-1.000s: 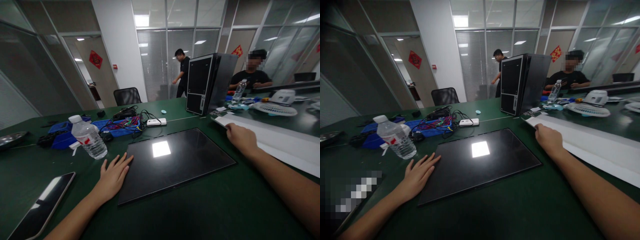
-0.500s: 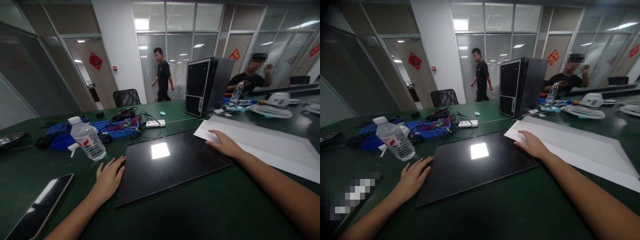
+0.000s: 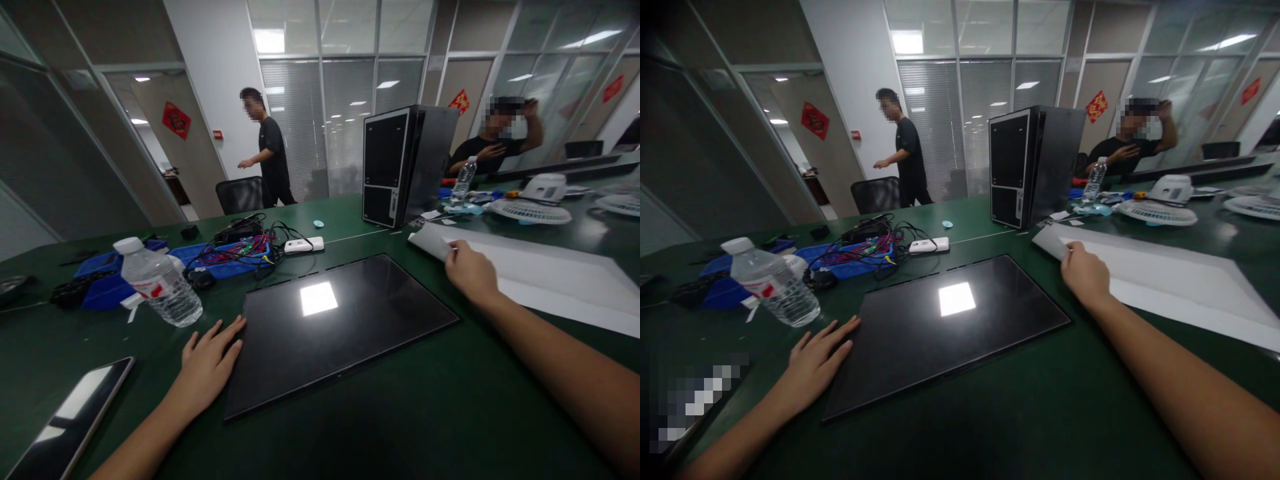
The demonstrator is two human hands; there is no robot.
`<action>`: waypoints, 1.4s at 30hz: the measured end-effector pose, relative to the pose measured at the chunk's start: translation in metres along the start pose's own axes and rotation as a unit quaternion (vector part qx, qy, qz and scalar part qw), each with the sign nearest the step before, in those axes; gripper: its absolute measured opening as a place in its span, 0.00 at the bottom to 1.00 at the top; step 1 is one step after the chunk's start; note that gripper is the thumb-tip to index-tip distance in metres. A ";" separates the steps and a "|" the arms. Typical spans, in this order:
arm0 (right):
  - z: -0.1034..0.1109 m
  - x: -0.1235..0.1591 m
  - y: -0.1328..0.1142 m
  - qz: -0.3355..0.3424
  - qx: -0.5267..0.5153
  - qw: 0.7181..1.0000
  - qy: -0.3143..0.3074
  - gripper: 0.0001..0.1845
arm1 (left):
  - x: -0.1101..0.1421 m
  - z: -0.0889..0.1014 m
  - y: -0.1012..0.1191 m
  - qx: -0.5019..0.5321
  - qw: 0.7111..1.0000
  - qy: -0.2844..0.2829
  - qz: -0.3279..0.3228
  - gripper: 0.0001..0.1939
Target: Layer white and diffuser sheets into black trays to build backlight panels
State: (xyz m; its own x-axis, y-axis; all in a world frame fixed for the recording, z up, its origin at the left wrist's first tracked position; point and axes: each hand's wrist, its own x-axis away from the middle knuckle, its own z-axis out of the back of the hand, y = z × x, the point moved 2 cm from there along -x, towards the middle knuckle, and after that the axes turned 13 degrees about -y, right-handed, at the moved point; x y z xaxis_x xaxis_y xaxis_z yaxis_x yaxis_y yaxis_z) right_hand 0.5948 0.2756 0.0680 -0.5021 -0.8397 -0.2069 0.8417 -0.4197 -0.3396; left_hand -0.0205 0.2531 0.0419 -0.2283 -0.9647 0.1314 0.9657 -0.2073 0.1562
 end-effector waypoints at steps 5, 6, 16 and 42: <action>0.012 -0.003 0.026 -0.074 -0.100 0.990 0.061 0.25 | 0.000 -0.001 0.003 -0.010 1.000 -0.001 0.002 0.32; 0.014 -0.002 0.027 -0.080 -0.121 0.986 0.079 0.24 | 0.000 0.000 0.003 -0.011 1.000 -0.001 0.003 0.32; 0.009 0.044 -0.034 0.198 -0.313 0.893 0.254 0.16 | 0.003 0.004 0.008 -0.021 1.000 -0.018 0.013 0.33; -0.003 0.065 -0.074 0.376 0.020 0.912 -0.163 0.22 | 0.001 0.002 0.008 -0.002 1.000 -0.007 0.019 0.31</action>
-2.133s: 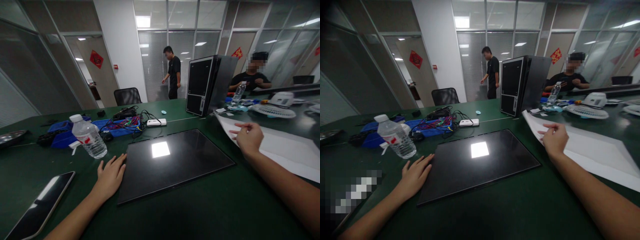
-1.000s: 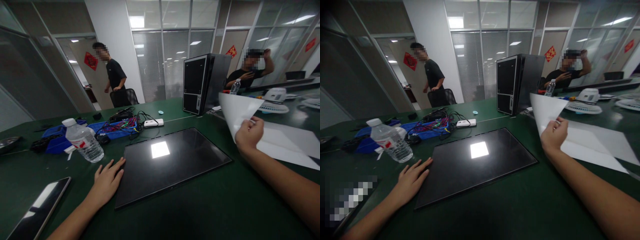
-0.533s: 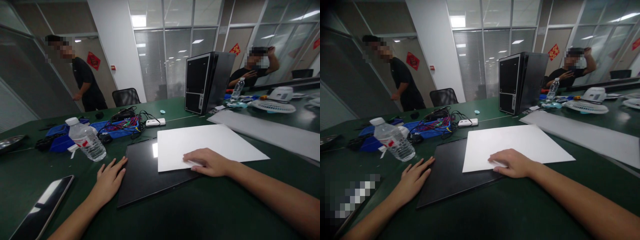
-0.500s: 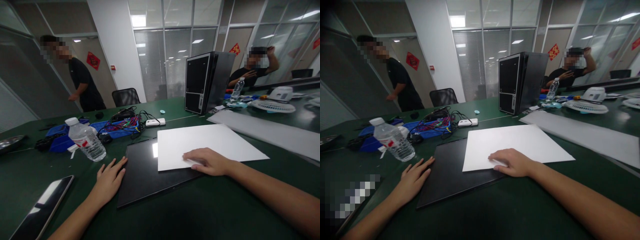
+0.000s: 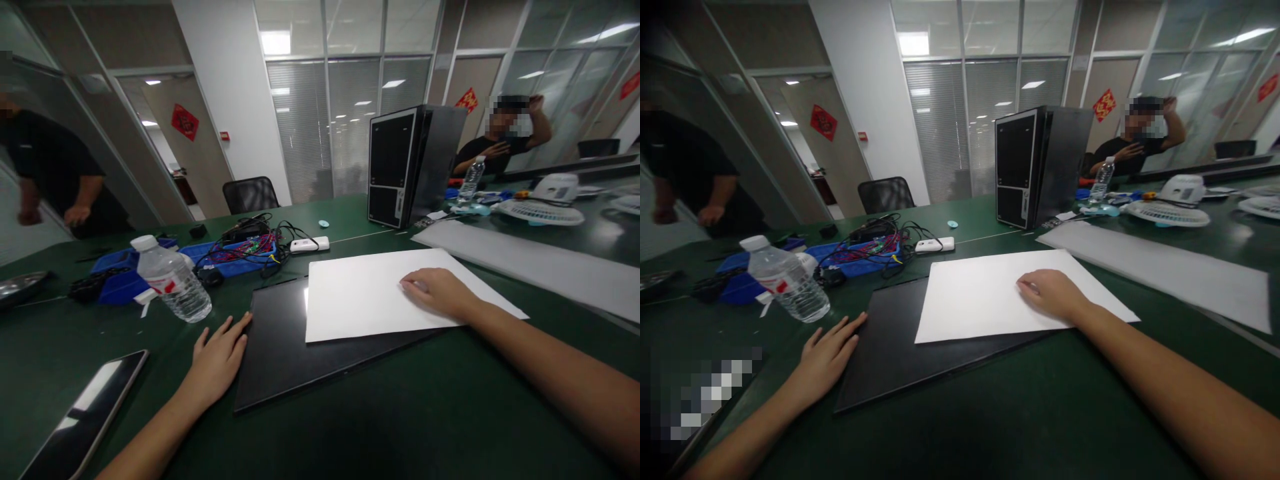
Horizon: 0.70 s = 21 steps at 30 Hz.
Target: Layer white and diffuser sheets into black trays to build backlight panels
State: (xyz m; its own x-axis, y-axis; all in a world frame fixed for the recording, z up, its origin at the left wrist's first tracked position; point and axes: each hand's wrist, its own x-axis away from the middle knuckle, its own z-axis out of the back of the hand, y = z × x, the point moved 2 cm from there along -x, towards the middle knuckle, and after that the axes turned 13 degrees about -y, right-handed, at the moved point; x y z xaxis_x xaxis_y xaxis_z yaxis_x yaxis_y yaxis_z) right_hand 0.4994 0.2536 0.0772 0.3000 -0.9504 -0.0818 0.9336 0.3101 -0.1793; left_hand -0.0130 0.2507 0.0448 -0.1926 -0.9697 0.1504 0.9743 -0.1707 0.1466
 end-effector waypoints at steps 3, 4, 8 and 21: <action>-0.006 0.002 -0.023 0.139 -0.048 0.988 -0.039 0.19 | 0.000 -0.001 -0.002 0.008 1.000 0.007 -0.002 0.31; -0.009 0.003 -0.031 0.179 -0.064 0.980 -0.052 0.18 | 0.001 -0.001 -0.002 0.011 1.000 0.007 -0.003 0.32; -0.015 0.007 -0.056 0.278 -0.117 0.949 -0.095 0.18 | 0.002 -0.002 -0.002 0.022 1.000 0.005 -0.015 0.33; -0.015 -0.003 -0.019 0.164 -0.124 0.977 -0.046 0.22 | 0.005 0.000 0.001 0.012 1.000 -0.004 -0.015 0.35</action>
State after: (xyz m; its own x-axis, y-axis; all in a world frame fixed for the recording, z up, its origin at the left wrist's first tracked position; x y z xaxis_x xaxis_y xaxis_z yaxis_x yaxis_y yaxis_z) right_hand 0.4780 0.2505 0.0656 0.6027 -0.7930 -0.0891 0.7108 0.5843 -0.3916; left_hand -0.0128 0.2458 0.0456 -0.2231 -0.9626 0.1536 0.9649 -0.1958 0.1749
